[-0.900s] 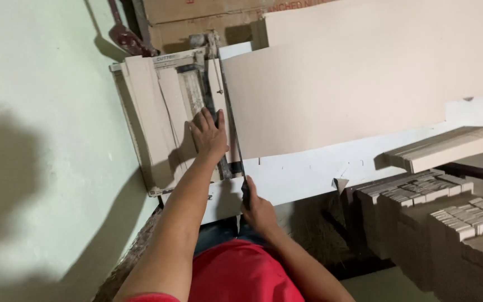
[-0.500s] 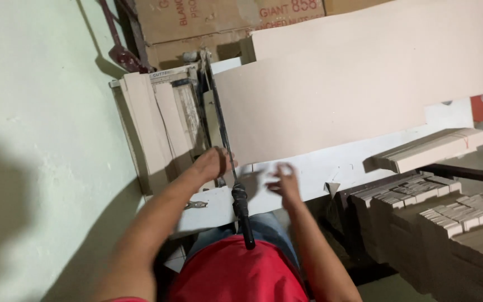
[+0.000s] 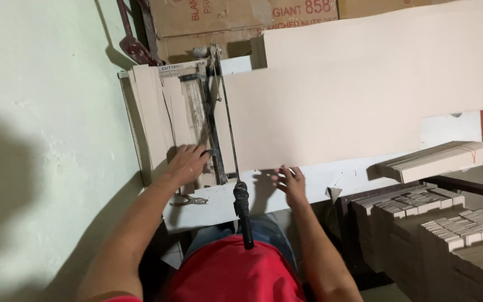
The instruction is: The person operates a manual paper cutter to trim large sheets of light-colored paper. They align the paper against the guide, pull down the lever to cut, and then remove the trimmed pieces. The process is repeated multiple times throughout the video.
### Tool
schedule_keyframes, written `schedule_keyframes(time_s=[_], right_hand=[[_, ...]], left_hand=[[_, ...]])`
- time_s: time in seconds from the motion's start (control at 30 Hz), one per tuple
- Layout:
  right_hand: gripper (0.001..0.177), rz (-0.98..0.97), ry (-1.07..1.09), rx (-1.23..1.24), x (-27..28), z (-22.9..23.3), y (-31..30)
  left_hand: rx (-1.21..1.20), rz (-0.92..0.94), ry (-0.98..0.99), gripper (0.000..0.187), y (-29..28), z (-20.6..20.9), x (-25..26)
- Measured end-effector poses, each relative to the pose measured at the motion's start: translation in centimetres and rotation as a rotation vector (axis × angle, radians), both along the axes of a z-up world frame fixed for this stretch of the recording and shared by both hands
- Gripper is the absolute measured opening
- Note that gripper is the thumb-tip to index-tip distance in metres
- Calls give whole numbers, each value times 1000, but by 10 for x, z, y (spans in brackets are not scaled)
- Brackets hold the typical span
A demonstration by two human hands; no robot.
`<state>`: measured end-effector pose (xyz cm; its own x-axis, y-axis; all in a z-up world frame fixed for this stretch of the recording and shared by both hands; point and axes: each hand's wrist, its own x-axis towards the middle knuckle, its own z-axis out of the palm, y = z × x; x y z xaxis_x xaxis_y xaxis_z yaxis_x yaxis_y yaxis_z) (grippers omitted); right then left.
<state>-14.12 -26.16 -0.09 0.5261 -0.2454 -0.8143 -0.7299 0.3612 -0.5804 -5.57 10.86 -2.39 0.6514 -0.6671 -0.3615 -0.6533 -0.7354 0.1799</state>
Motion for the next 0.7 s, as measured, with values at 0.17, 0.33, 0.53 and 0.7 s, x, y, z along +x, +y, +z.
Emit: schedule_keyframes(time_s=[0.17,0.33,0.53,0.7], right_hand=[[26,56,55,-78,12,5,8],[29,90,53,-137,31,10,12],[46,860,177,-435,58,90,34],[120,1515,131,-590,30,244,133]], left_hand=[[-79,312,139,52,-50,45,24],[36,561,347,112,-96,66,53],[420,560,250,114,-113,44,56],[440,542,476,132,-114,46,72]])
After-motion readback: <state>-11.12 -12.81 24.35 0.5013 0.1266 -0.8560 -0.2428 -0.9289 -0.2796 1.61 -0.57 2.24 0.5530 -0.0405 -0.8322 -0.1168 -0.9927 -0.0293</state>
